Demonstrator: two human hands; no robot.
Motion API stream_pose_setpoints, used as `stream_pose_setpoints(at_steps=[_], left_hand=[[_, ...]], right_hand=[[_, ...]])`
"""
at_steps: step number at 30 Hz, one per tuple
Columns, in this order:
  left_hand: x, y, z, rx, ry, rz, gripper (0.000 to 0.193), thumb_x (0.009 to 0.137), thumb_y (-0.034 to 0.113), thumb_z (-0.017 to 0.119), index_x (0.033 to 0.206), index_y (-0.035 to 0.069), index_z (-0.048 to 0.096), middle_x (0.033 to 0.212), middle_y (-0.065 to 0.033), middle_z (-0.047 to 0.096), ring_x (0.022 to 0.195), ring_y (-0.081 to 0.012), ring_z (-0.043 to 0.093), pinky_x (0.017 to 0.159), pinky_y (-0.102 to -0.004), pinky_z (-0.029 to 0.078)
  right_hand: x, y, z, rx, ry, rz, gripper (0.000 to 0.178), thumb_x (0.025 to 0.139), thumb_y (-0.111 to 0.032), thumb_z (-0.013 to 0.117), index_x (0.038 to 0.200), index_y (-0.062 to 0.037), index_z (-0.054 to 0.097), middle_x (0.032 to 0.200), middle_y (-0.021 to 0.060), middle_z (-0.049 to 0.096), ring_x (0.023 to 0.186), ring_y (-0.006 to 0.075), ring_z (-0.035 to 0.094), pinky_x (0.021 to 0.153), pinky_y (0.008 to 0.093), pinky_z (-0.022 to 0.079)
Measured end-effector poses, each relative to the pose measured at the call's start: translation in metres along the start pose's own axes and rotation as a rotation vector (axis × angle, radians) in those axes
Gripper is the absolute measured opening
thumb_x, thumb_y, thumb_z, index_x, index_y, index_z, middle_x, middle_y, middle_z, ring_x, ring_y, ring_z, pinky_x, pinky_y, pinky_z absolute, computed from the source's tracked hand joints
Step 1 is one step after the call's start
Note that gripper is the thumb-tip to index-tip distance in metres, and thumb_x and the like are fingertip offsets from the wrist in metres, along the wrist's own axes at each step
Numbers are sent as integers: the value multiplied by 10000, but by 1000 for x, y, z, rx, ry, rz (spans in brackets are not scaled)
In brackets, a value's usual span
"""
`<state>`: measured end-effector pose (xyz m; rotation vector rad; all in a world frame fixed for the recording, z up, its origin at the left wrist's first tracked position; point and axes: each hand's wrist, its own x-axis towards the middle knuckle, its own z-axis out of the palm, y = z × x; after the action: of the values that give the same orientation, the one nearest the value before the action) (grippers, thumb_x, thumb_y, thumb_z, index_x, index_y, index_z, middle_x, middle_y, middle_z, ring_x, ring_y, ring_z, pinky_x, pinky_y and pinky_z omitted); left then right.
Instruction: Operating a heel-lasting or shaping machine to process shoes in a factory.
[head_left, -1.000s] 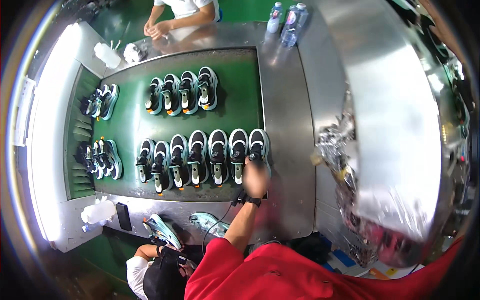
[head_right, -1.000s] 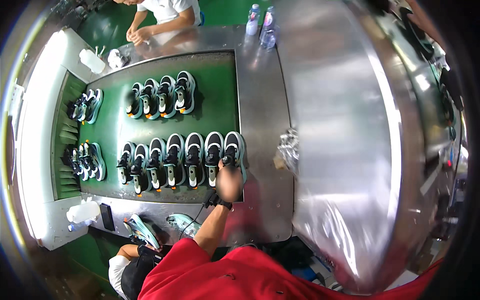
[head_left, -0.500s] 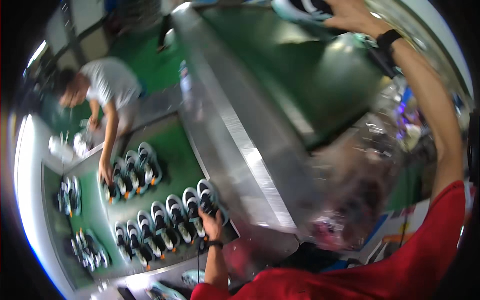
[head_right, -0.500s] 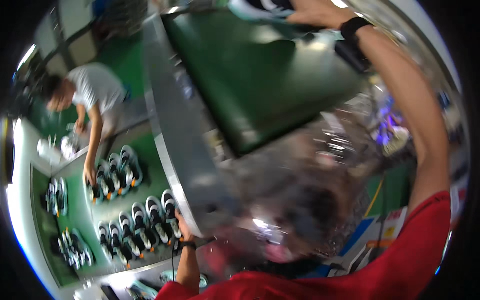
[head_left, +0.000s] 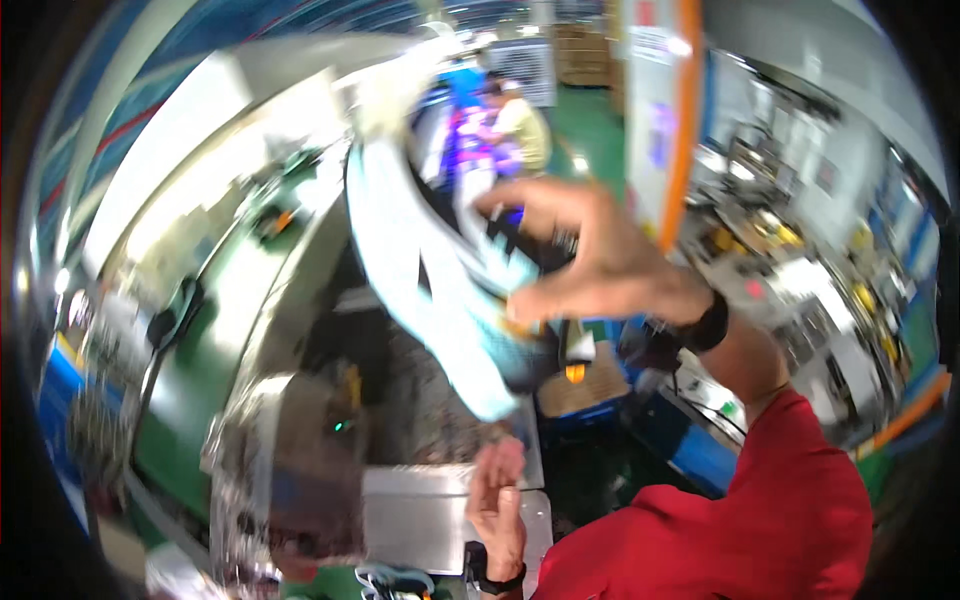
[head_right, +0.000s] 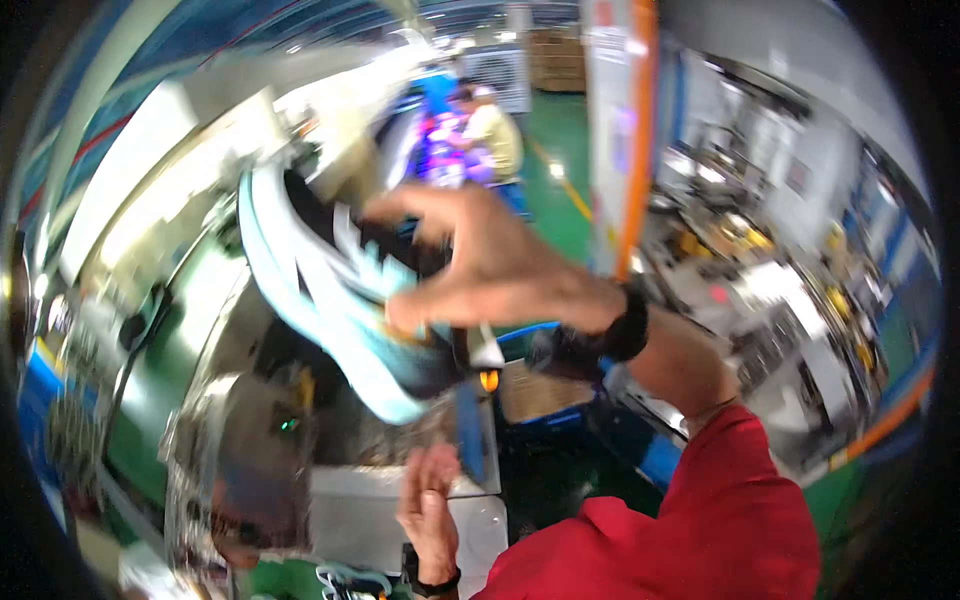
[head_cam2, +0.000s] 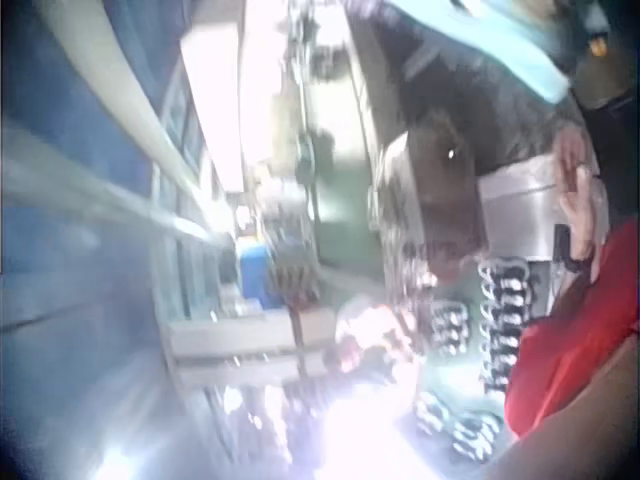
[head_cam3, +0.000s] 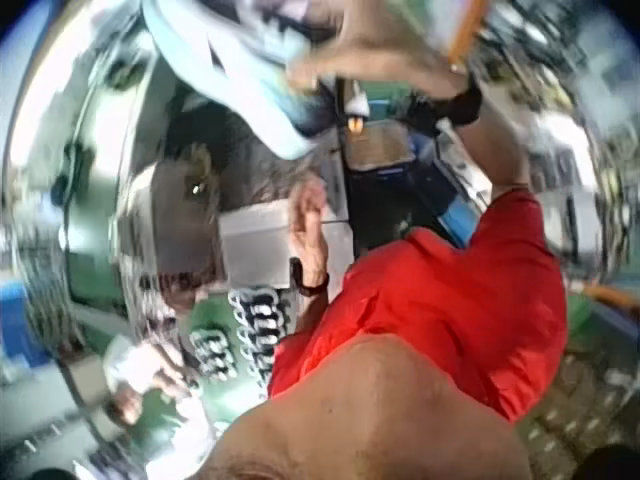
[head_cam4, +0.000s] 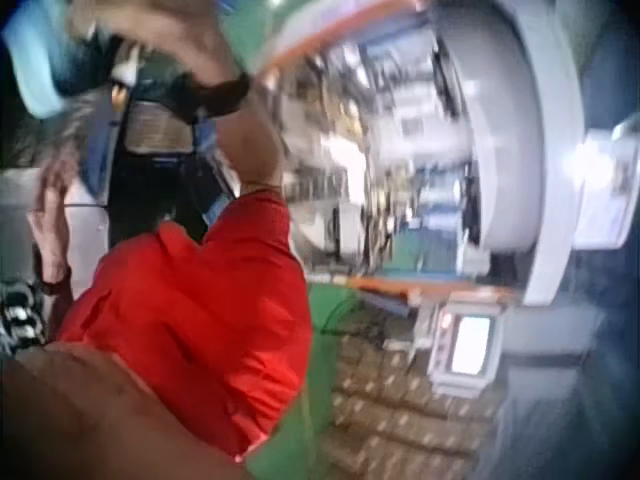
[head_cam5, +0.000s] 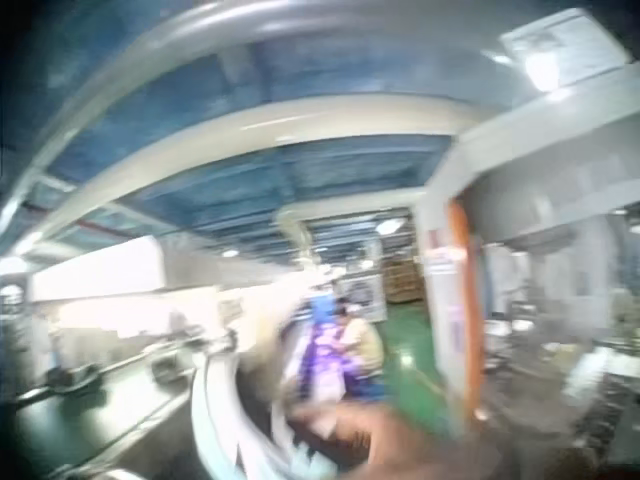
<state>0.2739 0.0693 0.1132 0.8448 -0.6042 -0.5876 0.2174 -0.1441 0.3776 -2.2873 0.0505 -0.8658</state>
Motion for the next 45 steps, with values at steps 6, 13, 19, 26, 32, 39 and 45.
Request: stream_pose_setpoints(at_steps=[6,13,19,26,32,39,45], left_hand=[[53,-35,159,-19,-418,-34,735,876,206,651,1464,-28,276,1366,-156,481,1198,-259,523,1026,-355,393],[-25,-150,330,-97,-699,-381,510,921,120,556,1386,-25,403,1208,-120,590,1072,-215,594,942,-341,464],[-89,-241,458,346,-1228,-583,651,977,276,582,1496,13,291,1387,-160,480,1216,-220,504,992,-311,417],[-128,-427,629,480,-1215,-579,678,864,384,698,1290,-89,466,1212,-228,622,1133,-285,604,920,-353,469],[-125,-584,688,992,-1021,-116,1016,759,383,755,1463,-92,197,1320,-326,487,1166,-479,520,992,-471,445],[-79,-579,684,883,-935,-330,461,799,76,604,1212,-88,480,1113,-268,621,1034,-415,621,855,-478,515],[-30,-425,584,98,-887,-1376,283,880,50,637,1143,-31,571,1045,-119,667,873,-210,671,748,-403,573]], right_hand=[[-180,19,-77,-54,255,469,628,678,-291,741,1184,40,570,738,176,668,659,225,655,617,330,502],[-416,64,-147,198,836,536,760,692,-257,806,1346,-39,486,1216,117,603,1146,183,548,1027,327,406],[-565,54,-211,-103,1373,933,603,647,-162,788,1212,-64,599,1037,76,644,968,160,592,900,304,470],[-689,38,-279,-387,1717,927,581,684,-168,742,1218,-14,572,1073,63,622,963,146,588,887,289,466],[-687,20,-296,-634,1821,1064,552,718,-98,679,1245,6,552,1112,82,614,1006,150,581,910,289,463],[-708,61,-389,-800,1646,1159,475,714,-92,685,1170,0,586,994,56,630,870,138,581,774,269,486],[-663,181,-511,-772,994,1717,761,623,-351,767,1243,25,535,1045,227,631,957,327,618,825,382,497]])
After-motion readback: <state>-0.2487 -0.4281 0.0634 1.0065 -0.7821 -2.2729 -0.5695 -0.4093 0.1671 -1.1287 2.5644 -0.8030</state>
